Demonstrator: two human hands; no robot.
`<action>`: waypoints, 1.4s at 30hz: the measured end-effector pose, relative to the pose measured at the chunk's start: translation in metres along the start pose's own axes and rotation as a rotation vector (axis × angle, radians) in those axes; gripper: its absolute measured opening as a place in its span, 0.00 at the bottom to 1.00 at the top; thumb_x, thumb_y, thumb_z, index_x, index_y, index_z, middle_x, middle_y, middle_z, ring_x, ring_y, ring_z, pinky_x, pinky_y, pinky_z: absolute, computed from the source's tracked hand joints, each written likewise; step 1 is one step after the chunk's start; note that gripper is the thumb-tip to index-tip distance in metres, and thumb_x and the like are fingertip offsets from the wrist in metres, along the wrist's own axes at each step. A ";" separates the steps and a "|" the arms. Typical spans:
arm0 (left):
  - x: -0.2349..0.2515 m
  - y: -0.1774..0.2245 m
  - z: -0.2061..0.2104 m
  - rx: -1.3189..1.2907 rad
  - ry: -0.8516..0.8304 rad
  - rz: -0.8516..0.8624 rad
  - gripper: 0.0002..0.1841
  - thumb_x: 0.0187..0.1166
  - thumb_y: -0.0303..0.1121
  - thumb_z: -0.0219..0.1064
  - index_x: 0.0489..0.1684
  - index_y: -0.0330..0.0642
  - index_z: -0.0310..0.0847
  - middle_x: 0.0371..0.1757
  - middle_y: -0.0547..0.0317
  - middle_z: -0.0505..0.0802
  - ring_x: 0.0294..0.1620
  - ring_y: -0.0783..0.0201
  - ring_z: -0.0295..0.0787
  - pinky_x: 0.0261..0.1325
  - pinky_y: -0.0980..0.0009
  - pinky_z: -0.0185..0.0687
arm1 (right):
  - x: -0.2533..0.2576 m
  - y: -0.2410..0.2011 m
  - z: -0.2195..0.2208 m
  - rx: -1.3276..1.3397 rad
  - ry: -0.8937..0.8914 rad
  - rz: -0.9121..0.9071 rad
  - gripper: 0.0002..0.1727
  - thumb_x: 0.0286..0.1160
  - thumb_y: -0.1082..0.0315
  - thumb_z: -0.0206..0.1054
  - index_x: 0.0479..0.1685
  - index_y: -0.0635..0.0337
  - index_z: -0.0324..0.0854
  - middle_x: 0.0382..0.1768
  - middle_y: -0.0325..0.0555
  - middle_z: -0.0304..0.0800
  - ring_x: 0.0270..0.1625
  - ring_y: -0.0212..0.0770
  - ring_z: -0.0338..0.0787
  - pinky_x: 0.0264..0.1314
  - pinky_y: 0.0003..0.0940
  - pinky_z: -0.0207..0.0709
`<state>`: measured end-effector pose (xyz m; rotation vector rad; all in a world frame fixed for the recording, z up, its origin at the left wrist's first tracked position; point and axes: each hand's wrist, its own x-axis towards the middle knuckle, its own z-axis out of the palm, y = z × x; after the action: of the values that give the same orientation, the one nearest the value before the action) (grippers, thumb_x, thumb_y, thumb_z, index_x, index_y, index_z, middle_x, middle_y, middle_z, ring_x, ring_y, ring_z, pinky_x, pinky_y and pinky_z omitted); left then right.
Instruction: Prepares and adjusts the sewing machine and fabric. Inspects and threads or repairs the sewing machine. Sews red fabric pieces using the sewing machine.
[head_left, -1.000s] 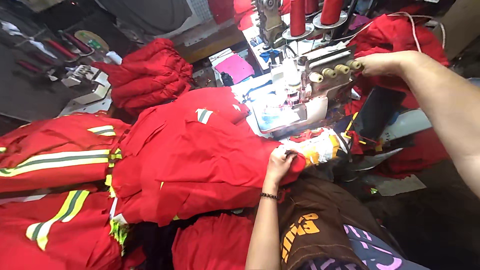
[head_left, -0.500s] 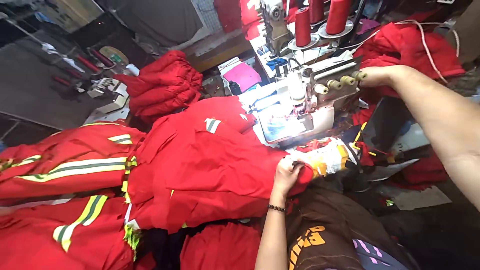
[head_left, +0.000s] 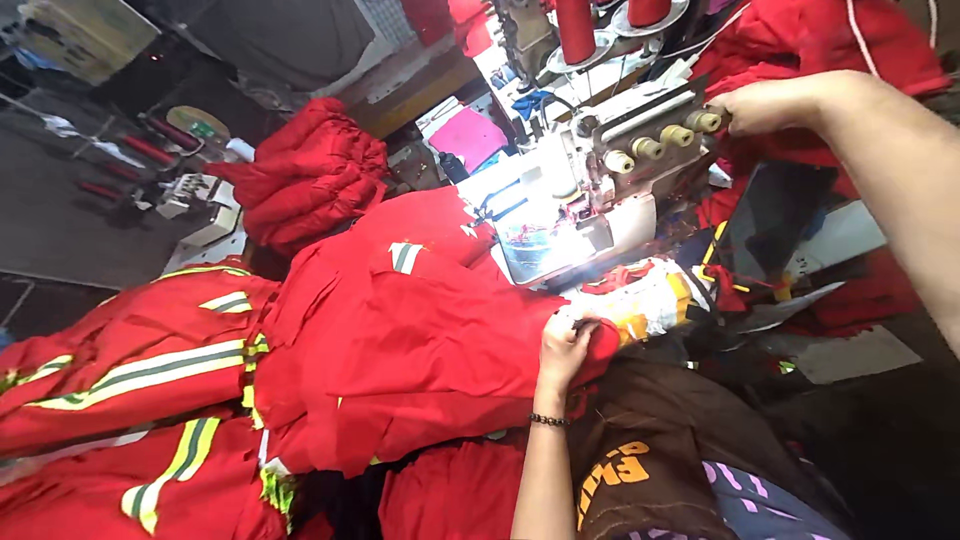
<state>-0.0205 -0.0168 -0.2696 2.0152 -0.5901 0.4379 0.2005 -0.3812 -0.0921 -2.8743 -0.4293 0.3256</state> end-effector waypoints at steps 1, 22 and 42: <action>0.000 0.000 0.000 -0.002 -0.002 -0.001 0.05 0.70 0.21 0.74 0.38 0.36 0.94 0.44 0.52 0.98 0.51 0.62 0.95 0.63 0.64 0.87 | -0.001 -0.004 -0.002 -0.001 -0.010 0.011 0.09 0.83 0.79 0.60 0.53 0.76 0.80 0.50 0.76 0.85 0.61 0.75 0.84 0.63 0.74 0.69; 0.004 0.000 -0.008 -0.216 -0.041 -0.051 0.07 0.67 0.14 0.73 0.40 0.26 0.91 0.44 0.47 0.97 0.48 0.61 0.96 0.59 0.66 0.92 | -0.181 -0.076 0.017 0.583 0.792 0.146 0.25 0.88 0.62 0.61 0.81 0.55 0.65 0.41 0.66 0.84 0.37 0.69 0.85 0.40 0.73 0.76; 0.018 0.123 -0.023 -0.202 -0.101 0.225 0.03 0.74 0.19 0.71 0.39 0.34 0.89 0.43 0.48 0.96 0.54 0.54 0.95 0.62 0.60 0.91 | -0.028 -0.307 0.283 0.455 0.773 -0.562 0.11 0.59 0.79 0.78 0.37 0.53 0.91 0.37 0.50 0.91 0.45 0.56 0.93 0.50 0.55 0.88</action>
<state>-0.0773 -0.0530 -0.1629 1.7931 -0.8935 0.3943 0.0237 -0.0527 -0.2812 -2.0887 -0.8239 -0.6667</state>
